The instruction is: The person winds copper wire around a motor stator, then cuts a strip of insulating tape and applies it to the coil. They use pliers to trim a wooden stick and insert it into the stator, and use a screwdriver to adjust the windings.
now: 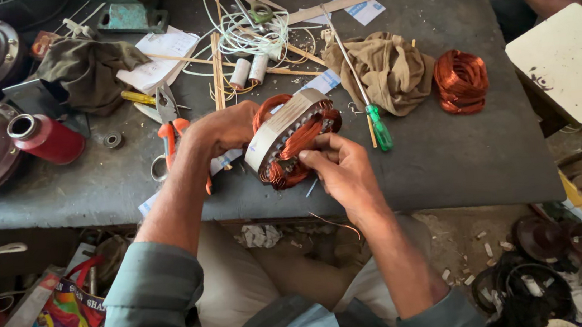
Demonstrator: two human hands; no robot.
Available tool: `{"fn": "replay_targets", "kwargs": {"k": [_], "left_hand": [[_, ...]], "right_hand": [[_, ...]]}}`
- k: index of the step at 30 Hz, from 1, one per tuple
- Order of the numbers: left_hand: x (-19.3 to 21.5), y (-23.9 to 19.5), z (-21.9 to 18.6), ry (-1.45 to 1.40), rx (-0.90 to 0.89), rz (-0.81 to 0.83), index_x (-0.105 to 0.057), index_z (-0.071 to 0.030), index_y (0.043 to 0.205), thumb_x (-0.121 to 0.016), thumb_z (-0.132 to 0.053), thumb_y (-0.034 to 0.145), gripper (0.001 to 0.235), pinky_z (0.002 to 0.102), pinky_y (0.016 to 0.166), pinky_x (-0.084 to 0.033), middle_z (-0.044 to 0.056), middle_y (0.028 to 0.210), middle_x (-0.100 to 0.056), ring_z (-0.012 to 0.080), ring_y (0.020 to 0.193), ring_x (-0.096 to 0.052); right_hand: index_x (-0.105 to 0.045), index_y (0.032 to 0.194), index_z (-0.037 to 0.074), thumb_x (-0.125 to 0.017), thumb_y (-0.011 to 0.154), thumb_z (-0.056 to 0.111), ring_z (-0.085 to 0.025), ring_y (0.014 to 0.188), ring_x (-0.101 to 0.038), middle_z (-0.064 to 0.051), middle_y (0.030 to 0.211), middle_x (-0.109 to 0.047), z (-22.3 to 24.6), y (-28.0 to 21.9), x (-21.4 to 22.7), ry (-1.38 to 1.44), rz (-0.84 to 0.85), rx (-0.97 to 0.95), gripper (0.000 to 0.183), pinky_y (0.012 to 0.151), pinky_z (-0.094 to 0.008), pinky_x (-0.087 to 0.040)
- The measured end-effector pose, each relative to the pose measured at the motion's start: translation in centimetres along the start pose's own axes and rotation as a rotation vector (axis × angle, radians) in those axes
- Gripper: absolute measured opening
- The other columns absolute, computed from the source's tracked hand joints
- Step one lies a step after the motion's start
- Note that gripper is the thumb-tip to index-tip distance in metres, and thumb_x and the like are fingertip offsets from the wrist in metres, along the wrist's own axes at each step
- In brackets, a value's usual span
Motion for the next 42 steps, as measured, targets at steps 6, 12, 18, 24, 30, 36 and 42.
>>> {"fn": "replay_targets", "kwargs": {"k": [6,12,18,24,30,36,42], "left_hand": [[0.0,0.2,-0.3,0.230,0.021,-0.046,-0.077,-0.002,0.100,-0.076,-0.025,0.082,0.029,0.036,0.058,-0.047,0.005,0.076,-0.073,0.0095,0.066,-0.056],[0.1,0.6,-0.2,0.181,-0.080,0.031,-0.078,-0.007,0.104,-0.078,-0.026,0.078,0.033,0.033,0.060,-0.050,0.003,0.077,-0.074,0.0094,0.066,-0.057],[0.1,0.1,-0.4,0.172,0.024,-0.023,-0.079,-0.008,0.103,-0.076,-0.030,0.081,0.030,0.033,0.058,-0.048,0.003,0.075,-0.072,0.0107,0.064,-0.055],[0.3,-0.1,-0.4,0.149,-0.016,0.013,-0.079,-0.006,0.096,-0.078,-0.028,0.081,0.026,0.032,0.051,-0.044,0.000,0.069,-0.067,0.0099,0.059,-0.051],[0.1,0.0,-0.1,0.007,-0.002,0.036,-0.081,-0.007,0.093,-0.077,-0.018,0.078,0.019,0.032,0.045,-0.037,-0.003,0.068,-0.065,0.0080,0.054,-0.048],[-0.2,-0.2,-0.3,-0.053,-0.052,-0.010,-0.078,-0.018,0.106,-0.076,-0.019,0.078,0.028,0.024,0.054,-0.046,-0.007,0.075,-0.073,0.0019,0.062,-0.056],[-0.6,0.1,0.8,-0.020,0.038,-0.109,-0.080,-0.002,0.093,-0.078,-0.016,0.081,0.019,0.030,0.052,-0.043,0.001,0.072,-0.071,0.0077,0.061,-0.053]], "right_hand": [[-0.077,0.105,-0.002,-0.077,0.089,0.014,-0.003,0.054,-0.046,0.000,0.067,-0.062,-0.5,0.4,0.1,-0.252,0.024,0.110,0.024,0.046,-0.023,-0.033],[-0.076,0.105,-0.002,-0.075,0.087,0.012,0.000,0.069,-0.063,0.004,0.080,-0.074,-0.8,0.7,-0.9,-0.027,-0.055,0.200,0.023,0.062,-0.018,-0.050],[-0.066,0.094,0.002,-0.070,0.094,0.025,-0.008,0.045,-0.043,0.003,0.059,-0.049,1.0,-0.3,0.5,0.111,0.138,-0.171,0.024,0.039,-0.024,-0.033],[-0.069,0.112,0.007,-0.067,0.090,0.026,-0.007,0.050,-0.050,0.001,0.068,-0.055,2.5,-1.4,2.0,-0.031,0.334,-0.312,0.030,0.041,-0.023,-0.037],[-0.059,0.136,0.001,-0.077,0.083,0.010,-0.008,0.067,-0.057,0.001,0.104,-0.063,1.7,-1.2,2.8,-0.275,0.429,0.100,0.057,0.053,-0.025,-0.048],[-0.069,0.123,0.003,-0.084,0.080,0.014,-0.009,0.063,-0.058,-0.002,0.097,-0.064,1.2,-1.4,2.1,-0.559,0.271,0.313,0.047,0.055,-0.027,-0.050],[-0.075,0.116,0.007,-0.084,0.077,0.014,-0.009,0.060,-0.058,-0.004,0.083,-0.062,1.0,-2.1,1.2,-0.590,0.108,0.298,0.040,0.053,-0.027,-0.049]]}}
Point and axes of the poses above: each hand's wrist, its own y-axis towards the middle knuckle, its own x-axis out of the back of the hand, z = x × y, the point moved 1 cm from there along y, towards the middle knuckle
